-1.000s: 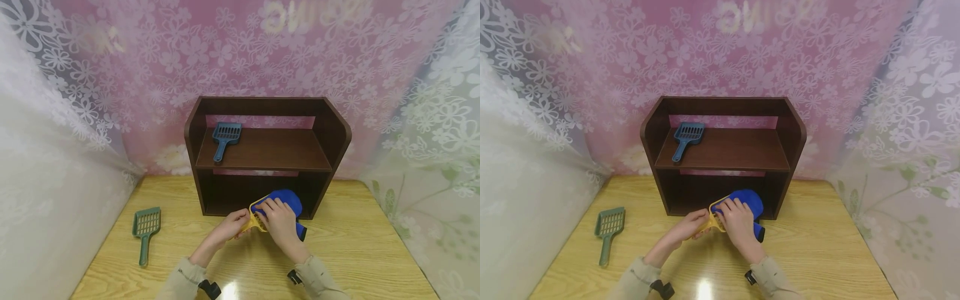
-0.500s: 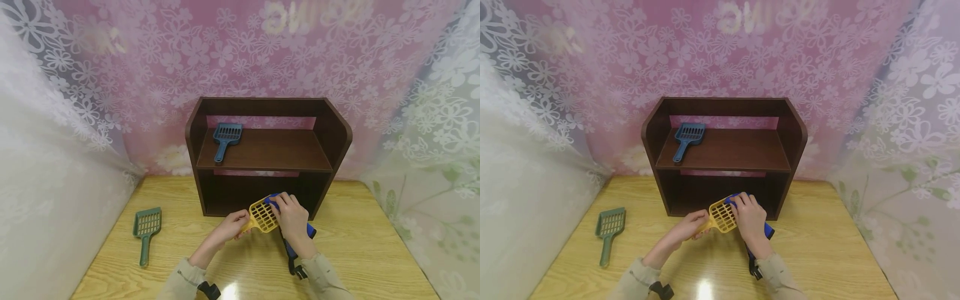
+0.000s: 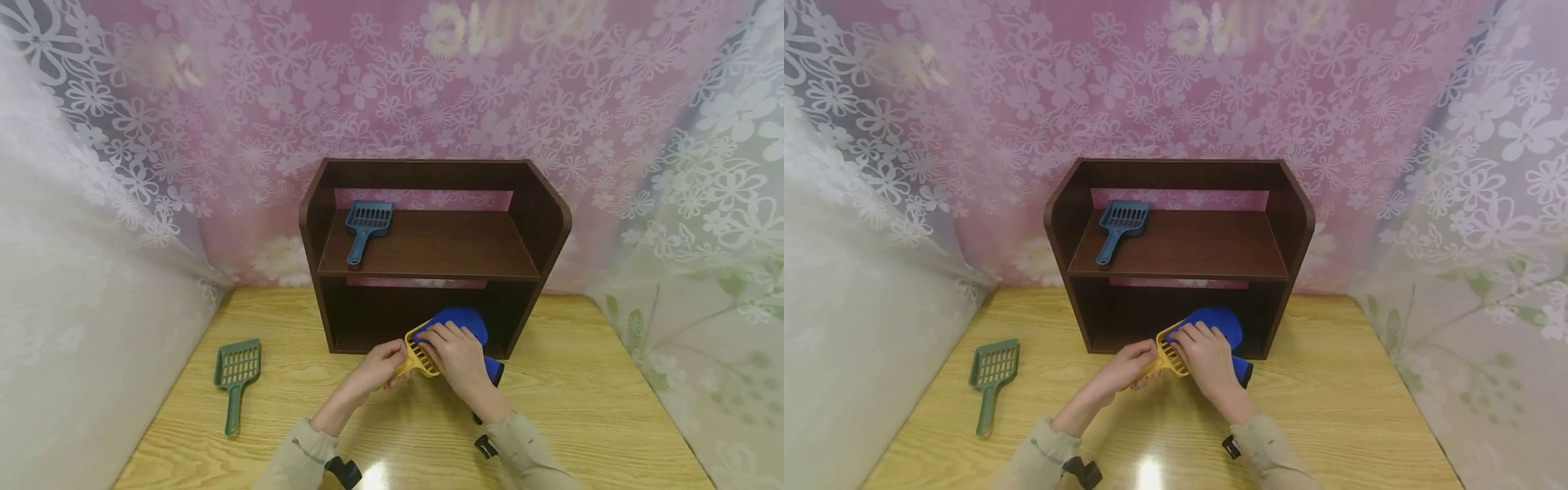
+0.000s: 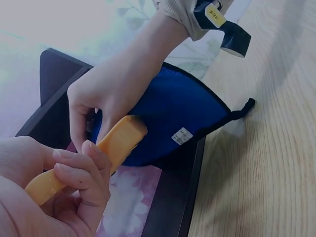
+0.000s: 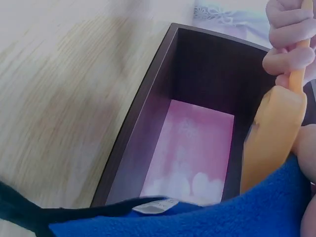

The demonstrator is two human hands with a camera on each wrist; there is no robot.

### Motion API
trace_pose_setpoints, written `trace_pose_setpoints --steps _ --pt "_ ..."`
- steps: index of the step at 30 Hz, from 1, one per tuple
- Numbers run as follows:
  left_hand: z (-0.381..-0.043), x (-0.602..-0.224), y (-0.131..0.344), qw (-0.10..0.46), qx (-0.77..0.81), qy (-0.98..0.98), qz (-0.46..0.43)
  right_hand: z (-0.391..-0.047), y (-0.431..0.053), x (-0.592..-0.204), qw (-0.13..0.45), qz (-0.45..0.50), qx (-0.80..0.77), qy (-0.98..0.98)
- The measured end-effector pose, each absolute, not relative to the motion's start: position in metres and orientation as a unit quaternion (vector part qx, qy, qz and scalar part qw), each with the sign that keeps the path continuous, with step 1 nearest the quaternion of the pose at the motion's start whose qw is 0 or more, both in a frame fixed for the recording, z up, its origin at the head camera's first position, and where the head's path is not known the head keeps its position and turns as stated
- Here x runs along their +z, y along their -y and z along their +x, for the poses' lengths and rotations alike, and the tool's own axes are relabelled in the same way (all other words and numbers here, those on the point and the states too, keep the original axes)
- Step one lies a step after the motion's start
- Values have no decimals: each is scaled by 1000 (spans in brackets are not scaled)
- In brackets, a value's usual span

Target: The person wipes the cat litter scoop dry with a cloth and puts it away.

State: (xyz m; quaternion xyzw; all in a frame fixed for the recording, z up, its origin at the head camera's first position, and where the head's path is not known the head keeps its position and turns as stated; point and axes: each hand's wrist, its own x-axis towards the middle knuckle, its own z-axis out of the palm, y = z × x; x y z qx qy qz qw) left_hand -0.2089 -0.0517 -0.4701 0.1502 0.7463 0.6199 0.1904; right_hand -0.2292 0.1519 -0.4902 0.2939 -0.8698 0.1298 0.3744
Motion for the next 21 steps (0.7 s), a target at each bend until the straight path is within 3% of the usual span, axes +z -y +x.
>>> trace_pose_setpoints --steps 21 --pt "-217 -471 62 169 617 -759 118 -219 -176 -470 257 431 154 851"
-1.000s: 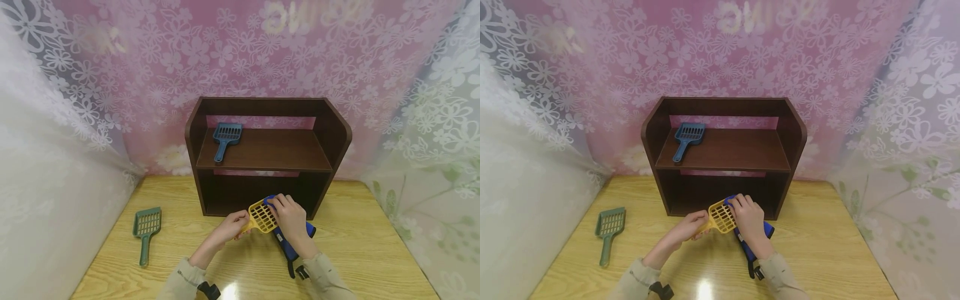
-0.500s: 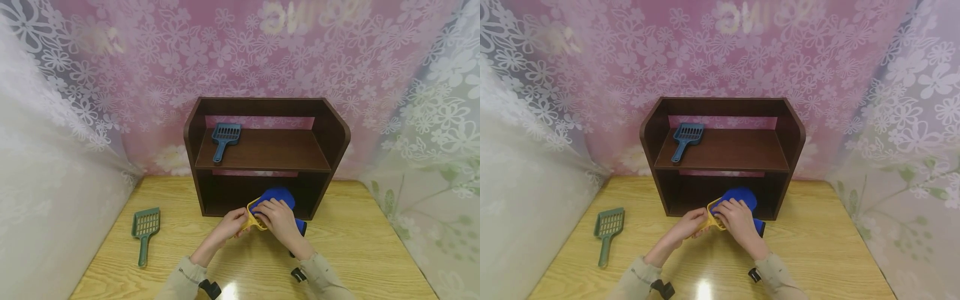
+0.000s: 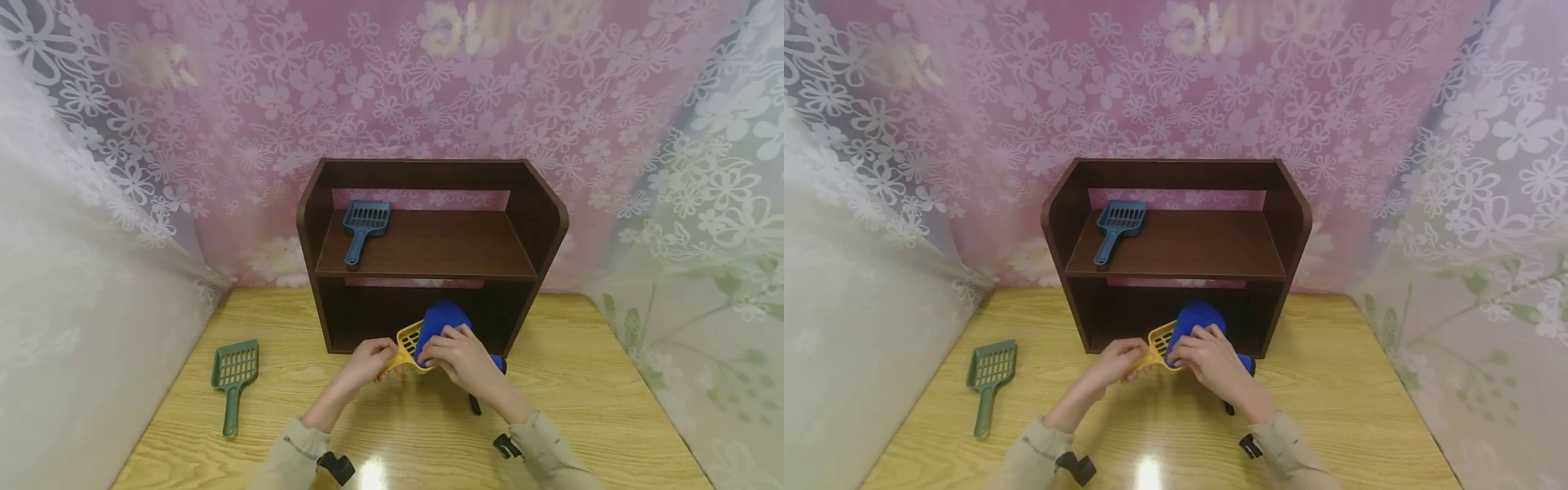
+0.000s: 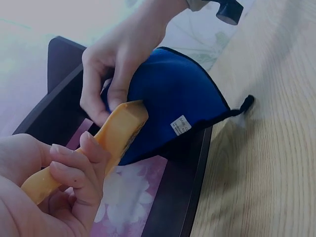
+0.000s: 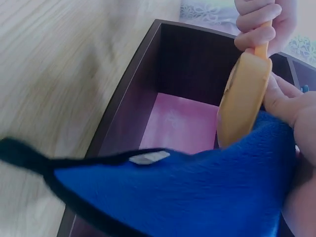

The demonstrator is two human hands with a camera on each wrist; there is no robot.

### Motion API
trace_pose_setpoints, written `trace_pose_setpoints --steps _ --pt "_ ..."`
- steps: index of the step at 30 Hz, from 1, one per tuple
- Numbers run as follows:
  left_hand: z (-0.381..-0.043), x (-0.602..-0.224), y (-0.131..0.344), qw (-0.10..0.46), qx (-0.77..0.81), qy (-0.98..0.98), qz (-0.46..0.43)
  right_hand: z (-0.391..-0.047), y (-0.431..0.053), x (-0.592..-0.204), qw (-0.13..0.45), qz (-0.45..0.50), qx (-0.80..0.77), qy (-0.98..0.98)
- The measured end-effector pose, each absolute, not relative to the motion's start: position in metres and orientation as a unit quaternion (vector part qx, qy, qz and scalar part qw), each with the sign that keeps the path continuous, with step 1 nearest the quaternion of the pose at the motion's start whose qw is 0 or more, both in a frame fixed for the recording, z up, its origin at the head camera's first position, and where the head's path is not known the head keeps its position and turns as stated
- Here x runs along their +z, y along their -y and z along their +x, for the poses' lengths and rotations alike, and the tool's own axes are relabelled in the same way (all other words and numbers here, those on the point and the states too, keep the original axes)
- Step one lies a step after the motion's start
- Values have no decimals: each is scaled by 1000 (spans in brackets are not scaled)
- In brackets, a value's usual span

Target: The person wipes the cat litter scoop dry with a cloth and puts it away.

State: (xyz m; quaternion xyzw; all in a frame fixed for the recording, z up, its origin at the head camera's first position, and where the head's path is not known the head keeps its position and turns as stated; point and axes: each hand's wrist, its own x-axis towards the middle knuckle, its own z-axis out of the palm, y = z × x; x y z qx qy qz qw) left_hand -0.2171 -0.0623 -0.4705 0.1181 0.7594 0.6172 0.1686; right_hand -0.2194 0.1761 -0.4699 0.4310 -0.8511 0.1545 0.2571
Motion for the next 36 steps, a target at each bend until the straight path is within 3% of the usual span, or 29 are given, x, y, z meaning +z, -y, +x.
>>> trace_pose_setpoints --steps 18,36 --pt "-217 -474 78 168 603 -761 170 -221 -198 -480 343 429 94 830" --pt "-215 -475 69 177 609 -754 173 -218 -180 -486 356 431 92 824"
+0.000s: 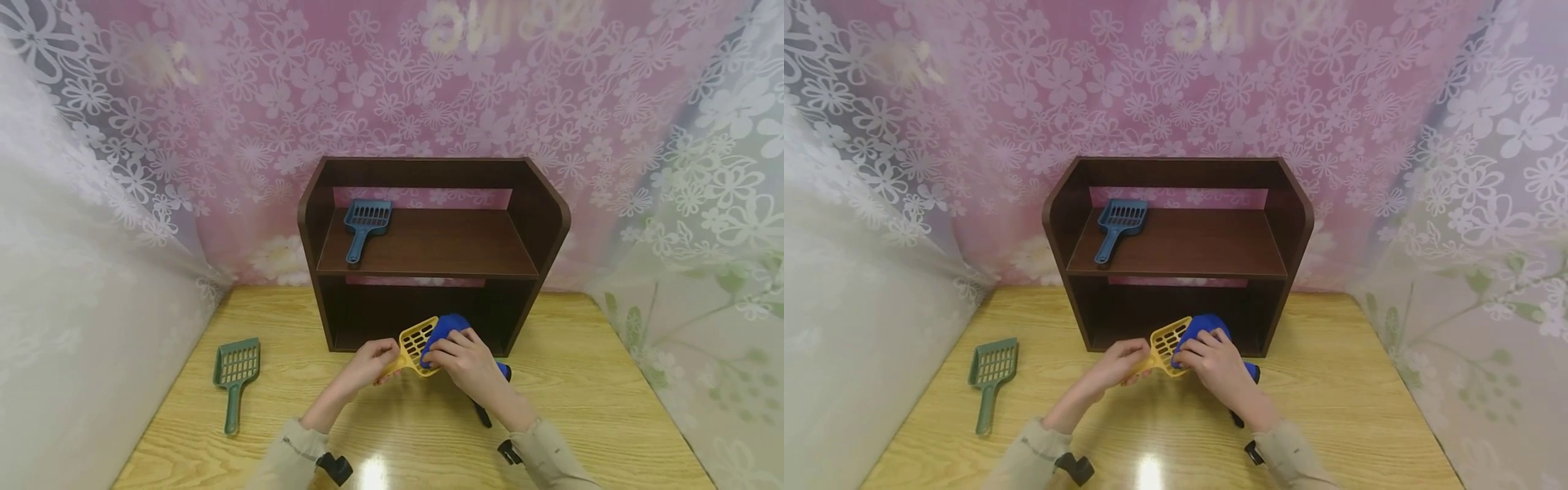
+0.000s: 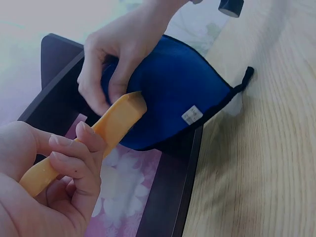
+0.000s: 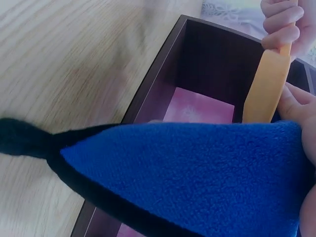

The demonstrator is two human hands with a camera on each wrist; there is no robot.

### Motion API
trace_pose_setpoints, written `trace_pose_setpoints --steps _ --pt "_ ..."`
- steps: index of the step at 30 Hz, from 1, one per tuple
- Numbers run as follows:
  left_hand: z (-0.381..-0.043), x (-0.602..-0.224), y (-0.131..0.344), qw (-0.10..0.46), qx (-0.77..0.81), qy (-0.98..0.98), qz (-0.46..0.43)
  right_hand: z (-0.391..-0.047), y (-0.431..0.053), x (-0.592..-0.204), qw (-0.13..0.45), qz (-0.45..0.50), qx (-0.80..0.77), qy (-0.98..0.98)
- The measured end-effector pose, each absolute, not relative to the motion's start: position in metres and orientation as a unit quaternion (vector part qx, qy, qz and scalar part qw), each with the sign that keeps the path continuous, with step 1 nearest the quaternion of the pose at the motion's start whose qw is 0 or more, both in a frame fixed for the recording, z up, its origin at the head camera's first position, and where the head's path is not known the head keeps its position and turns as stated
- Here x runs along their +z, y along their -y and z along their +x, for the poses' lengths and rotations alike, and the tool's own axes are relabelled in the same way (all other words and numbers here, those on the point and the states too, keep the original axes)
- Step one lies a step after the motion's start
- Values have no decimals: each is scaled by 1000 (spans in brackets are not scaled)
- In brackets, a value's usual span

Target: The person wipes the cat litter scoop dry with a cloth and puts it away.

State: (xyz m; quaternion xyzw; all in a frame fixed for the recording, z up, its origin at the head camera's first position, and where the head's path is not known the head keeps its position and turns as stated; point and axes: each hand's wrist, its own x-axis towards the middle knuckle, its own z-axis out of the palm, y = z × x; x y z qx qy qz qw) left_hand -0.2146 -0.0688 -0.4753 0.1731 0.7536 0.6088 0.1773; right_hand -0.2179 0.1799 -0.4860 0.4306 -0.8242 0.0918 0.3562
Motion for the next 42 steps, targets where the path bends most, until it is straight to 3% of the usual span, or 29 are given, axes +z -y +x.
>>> trace_pose_setpoints --steps 11,15,19,23,32,42 --pt "-212 -473 62 166 592 -765 191 -226 -187 -489 382 352 52 853" --pt "-209 -476 63 189 589 -759 202 -232 -193 -490 399 326 68 854" --pt "-208 -481 69 221 584 -752 209 -238 -204 -486 377 271 143 874" --pt "-210 -481 76 236 574 -750 228 -241 -216 -478 314 207 260 889" --pt "-217 -474 79 252 560 -742 267 -242 -228 -465 82 162 456 871" --pt "-222 -470 74 286 555 -716 312 -240 -218 -464 -67 191 522 828"
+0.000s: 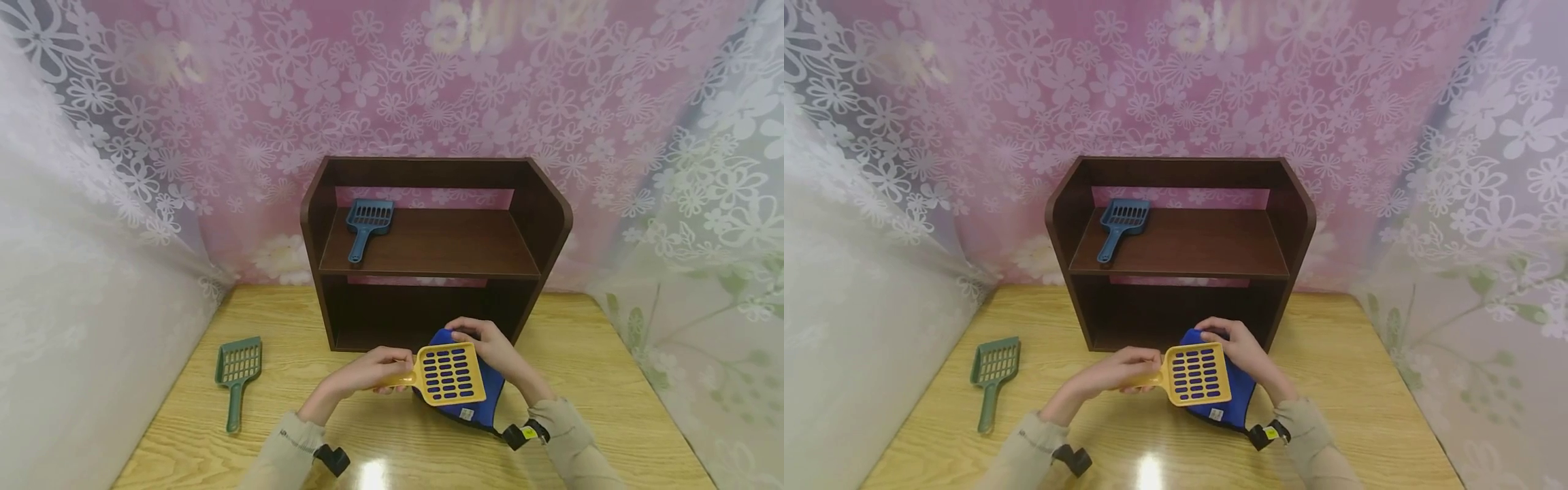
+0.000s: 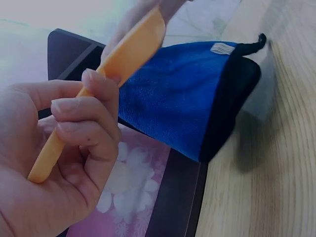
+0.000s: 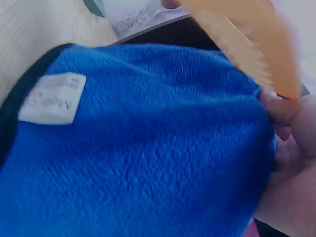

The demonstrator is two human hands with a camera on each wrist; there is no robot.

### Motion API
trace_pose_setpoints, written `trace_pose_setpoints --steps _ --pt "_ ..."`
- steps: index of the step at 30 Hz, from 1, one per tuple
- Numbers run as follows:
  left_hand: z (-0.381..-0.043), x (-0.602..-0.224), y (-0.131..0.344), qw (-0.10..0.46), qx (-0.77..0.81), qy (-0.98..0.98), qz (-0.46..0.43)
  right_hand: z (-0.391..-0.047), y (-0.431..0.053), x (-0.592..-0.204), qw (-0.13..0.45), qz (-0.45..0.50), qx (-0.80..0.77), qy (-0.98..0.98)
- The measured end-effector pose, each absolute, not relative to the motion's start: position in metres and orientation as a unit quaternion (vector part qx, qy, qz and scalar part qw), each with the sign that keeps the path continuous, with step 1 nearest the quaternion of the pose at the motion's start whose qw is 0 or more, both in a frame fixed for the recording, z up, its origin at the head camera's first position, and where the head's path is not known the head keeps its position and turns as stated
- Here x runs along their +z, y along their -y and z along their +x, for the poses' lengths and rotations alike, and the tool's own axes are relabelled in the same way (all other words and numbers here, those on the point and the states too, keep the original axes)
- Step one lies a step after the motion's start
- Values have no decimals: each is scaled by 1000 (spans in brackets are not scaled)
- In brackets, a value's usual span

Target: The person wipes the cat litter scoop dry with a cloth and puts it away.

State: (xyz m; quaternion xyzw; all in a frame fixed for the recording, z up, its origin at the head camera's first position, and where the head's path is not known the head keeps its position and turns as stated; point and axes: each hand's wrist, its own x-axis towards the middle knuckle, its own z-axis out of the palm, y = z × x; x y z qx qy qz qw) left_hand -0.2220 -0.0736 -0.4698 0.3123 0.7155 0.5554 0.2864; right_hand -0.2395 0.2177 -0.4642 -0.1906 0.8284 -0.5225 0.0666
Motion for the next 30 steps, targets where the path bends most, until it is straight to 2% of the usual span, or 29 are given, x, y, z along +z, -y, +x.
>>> trace_pose_setpoints --steps 8,13,30 --pt "-222 -465 68 302 566 -682 352 -234 -209 -475 136 -215 -613 -748" --pt "-222 -464 65 302 572 -674 356 -232 -206 -483 158 -249 -661 -690" --pt "-227 -473 95 257 581 -715 290 -230 -230 -479 62 -97 -645 -755"
